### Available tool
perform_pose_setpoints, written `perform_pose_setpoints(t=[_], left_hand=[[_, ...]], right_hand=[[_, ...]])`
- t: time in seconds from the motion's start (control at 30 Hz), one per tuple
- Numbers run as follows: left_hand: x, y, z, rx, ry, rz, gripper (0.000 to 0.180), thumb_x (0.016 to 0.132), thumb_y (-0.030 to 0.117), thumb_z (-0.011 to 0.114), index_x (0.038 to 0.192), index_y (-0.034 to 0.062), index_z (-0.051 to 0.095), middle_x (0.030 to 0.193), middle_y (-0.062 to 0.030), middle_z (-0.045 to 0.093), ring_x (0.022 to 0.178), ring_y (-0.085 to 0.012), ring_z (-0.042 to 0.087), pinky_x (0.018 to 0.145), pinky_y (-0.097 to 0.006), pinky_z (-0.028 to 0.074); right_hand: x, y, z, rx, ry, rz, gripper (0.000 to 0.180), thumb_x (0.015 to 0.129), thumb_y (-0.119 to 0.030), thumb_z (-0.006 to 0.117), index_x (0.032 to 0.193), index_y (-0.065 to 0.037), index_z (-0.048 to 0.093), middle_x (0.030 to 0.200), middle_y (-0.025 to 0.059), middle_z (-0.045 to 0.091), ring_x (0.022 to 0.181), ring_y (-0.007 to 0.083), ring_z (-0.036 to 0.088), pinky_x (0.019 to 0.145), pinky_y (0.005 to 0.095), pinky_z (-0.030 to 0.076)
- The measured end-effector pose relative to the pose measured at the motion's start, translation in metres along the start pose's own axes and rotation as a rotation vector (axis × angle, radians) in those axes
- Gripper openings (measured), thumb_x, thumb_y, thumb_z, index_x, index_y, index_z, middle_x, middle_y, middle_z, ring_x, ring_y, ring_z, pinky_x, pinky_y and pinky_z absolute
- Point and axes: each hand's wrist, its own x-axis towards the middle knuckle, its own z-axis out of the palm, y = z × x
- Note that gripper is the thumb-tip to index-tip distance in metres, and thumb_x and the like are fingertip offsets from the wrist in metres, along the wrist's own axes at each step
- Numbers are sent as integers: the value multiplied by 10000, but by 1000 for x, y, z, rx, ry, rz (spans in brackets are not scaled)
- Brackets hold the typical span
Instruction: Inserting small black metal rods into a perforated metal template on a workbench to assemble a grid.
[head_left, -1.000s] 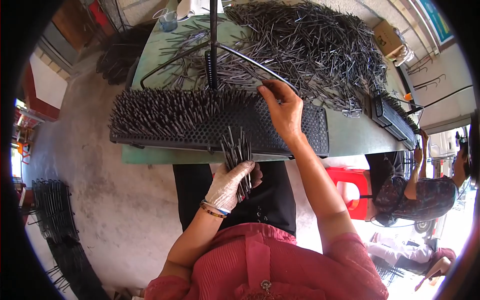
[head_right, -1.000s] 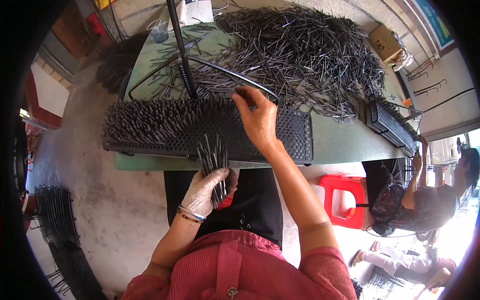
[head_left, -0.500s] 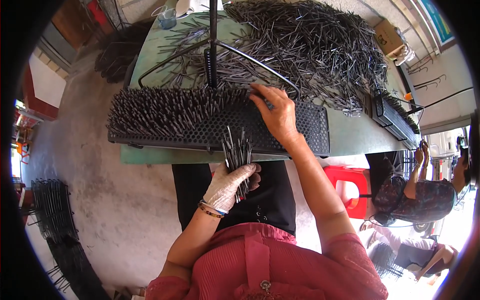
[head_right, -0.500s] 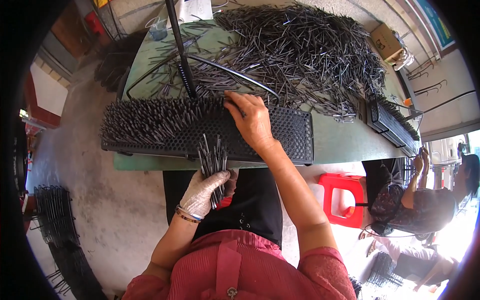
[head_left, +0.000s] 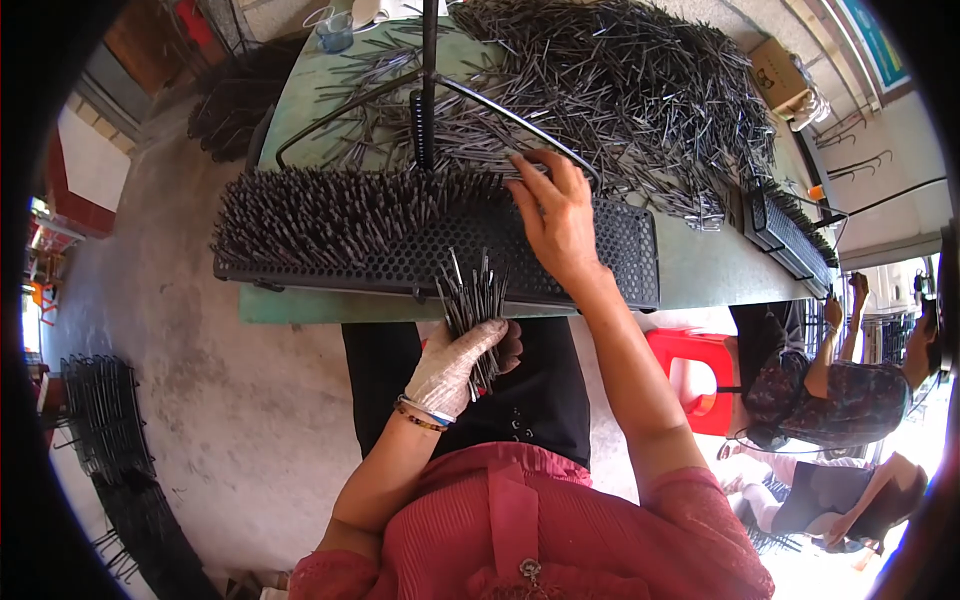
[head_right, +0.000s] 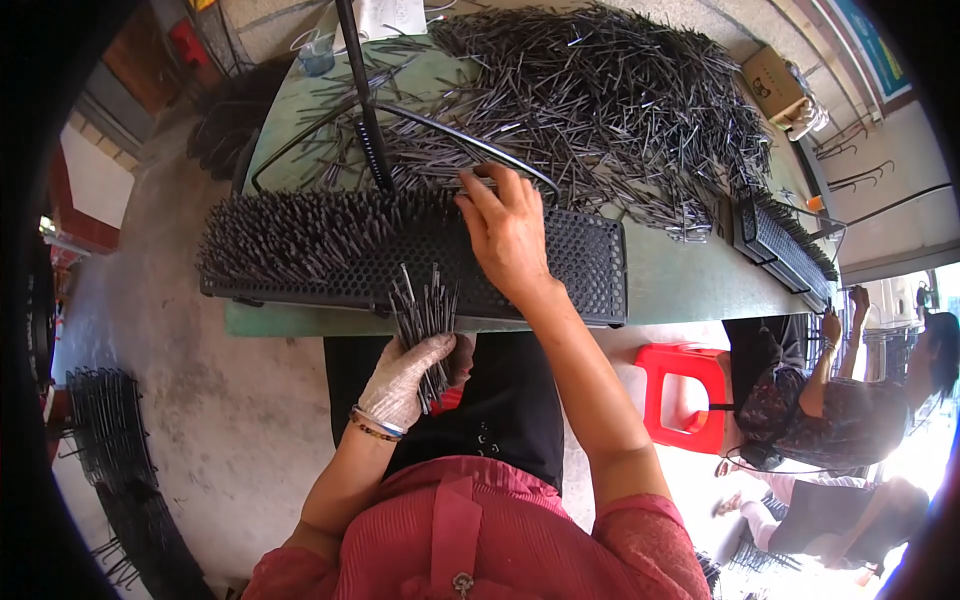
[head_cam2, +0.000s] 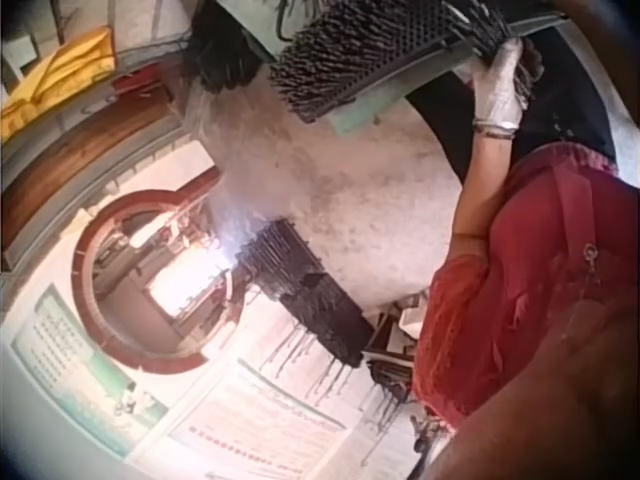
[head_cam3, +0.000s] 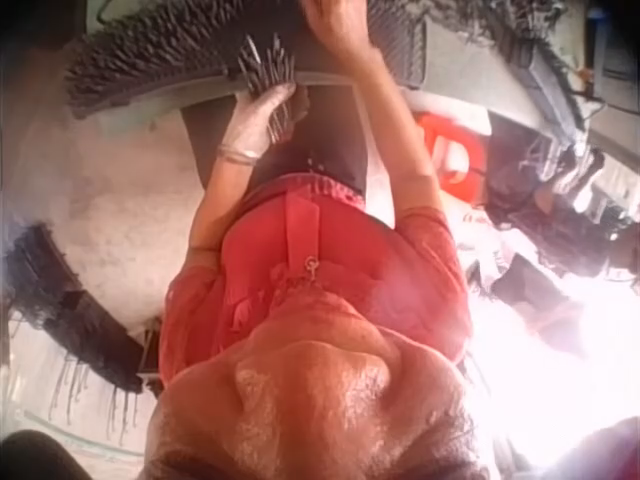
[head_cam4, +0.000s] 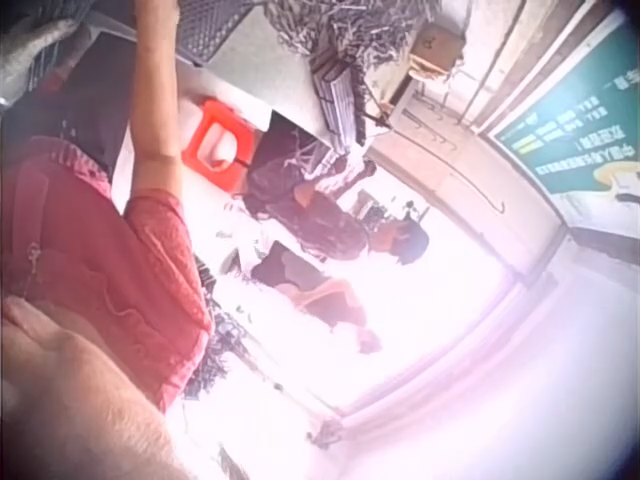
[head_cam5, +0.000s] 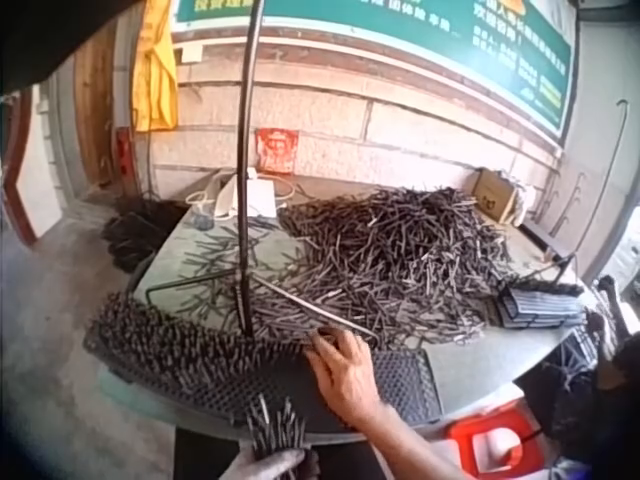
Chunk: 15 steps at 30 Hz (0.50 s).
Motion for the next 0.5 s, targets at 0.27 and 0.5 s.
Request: perform_pose_setpoints(t=[0.27, 0.5], left_hand=[[-3, 4, 2, -35, -50, 95, 200, 879, 110, 658, 1047, 15, 608, 906, -101, 676, 759, -183, 673, 651, -319, 585], [-1, -2, 5, -75, 35, 104, 203, 890, 100, 623, 1066, 1, 601, 913, -100, 681, 758, -189, 678, 655, -304, 579]], right_hand=[[-22, -34, -51, 673, -596, 552, 296, 879, -250, 705, 945, 38, 688, 861, 71, 652, 764, 110, 600, 661, 262, 472], [-28, -27, -51, 779, -572, 840, 221, 897, -185, 682, 883, 36, 691, 768, 39, 676, 684, 58, 571, 630, 216, 459]])
